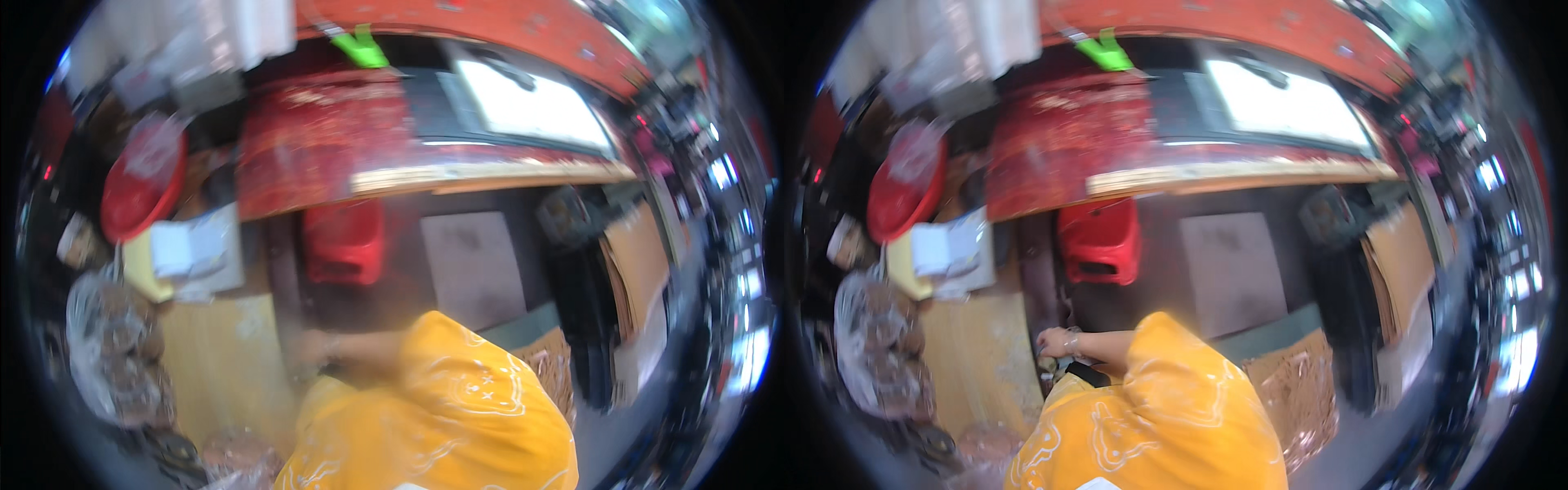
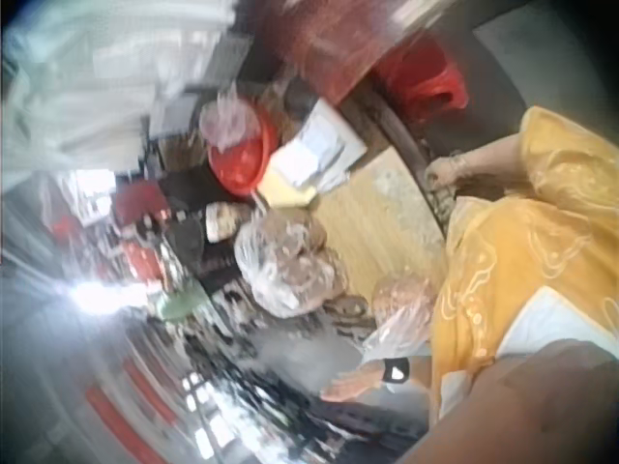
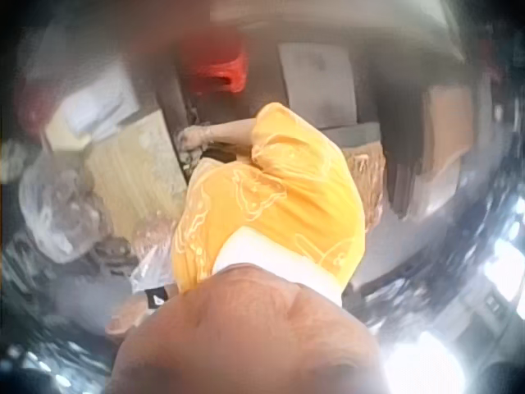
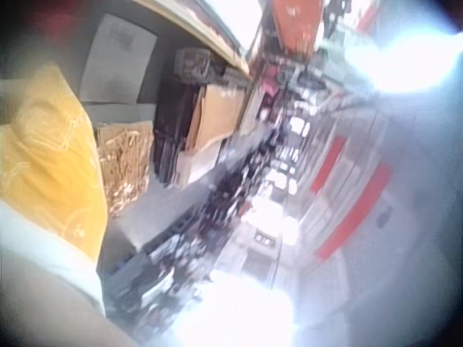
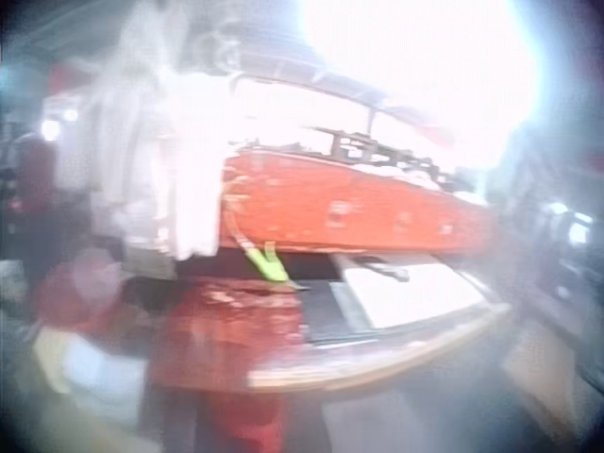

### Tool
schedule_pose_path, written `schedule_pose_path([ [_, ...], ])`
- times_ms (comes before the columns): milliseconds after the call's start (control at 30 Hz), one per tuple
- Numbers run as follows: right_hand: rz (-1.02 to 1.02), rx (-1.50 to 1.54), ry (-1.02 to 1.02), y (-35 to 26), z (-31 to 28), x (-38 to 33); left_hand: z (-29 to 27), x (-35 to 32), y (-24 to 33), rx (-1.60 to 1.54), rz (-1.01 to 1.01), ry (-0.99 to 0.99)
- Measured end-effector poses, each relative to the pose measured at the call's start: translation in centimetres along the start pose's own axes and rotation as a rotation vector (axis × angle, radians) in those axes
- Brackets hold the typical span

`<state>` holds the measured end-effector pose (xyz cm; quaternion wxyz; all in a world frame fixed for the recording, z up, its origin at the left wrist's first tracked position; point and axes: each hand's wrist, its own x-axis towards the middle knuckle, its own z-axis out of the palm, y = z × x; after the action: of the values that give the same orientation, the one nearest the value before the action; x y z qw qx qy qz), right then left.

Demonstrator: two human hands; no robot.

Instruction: The person assembles small wooden cutouts by hand, stacking them and placing them into a clear plastic bag. They then load a sheet of material into a red cutting machine, press a button to cut shapes, and remove the cutouts from the sheet.

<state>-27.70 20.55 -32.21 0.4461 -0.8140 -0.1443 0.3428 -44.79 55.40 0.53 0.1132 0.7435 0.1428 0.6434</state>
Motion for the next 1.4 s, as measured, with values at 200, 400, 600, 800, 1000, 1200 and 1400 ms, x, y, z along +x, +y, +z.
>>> schedule_pose_path([
  [200, 0.375, 0.408, 0.743, 7.0, -16.8, -24.5, 21.0, -7.5, 20.5, -1.004, -0.071, -0.624],
  [400, 0.601, 0.925, 1.288, 14.4, -13.8, -46.5, 21.9, -17.7, 49.9, -1.548, -0.154, -1.185],
  [600, 0.584, 1.245, 1.554, 19.4, -10.6, -54.0, 22.7, -22.2, 67.5, -1.578, 0.318, -1.252],
  [800, 0.362, 1.090, 1.850, 21.2, -24.0, -60.5, 46.6, -22.4, 71.0, -0.819, 0.569, -0.853],
  [1000, 0.137, 0.635, 1.890, 23.1, -49.0, -68.4, 66.2, -22.8, 62.5, 0.342, 0.680, -0.796],
  [1200, 0.164, 0.060, 1.754, 27.4, -68.7, -71.4, 68.7, -25.4, 64.7, 0.567, 0.575, -1.182],
  [1400, 0.490, -0.068, 1.617, 37.5, -82.6, -73.8, 59.3, -23.0, 68.0, 0.053, 0.526, -1.047],
])
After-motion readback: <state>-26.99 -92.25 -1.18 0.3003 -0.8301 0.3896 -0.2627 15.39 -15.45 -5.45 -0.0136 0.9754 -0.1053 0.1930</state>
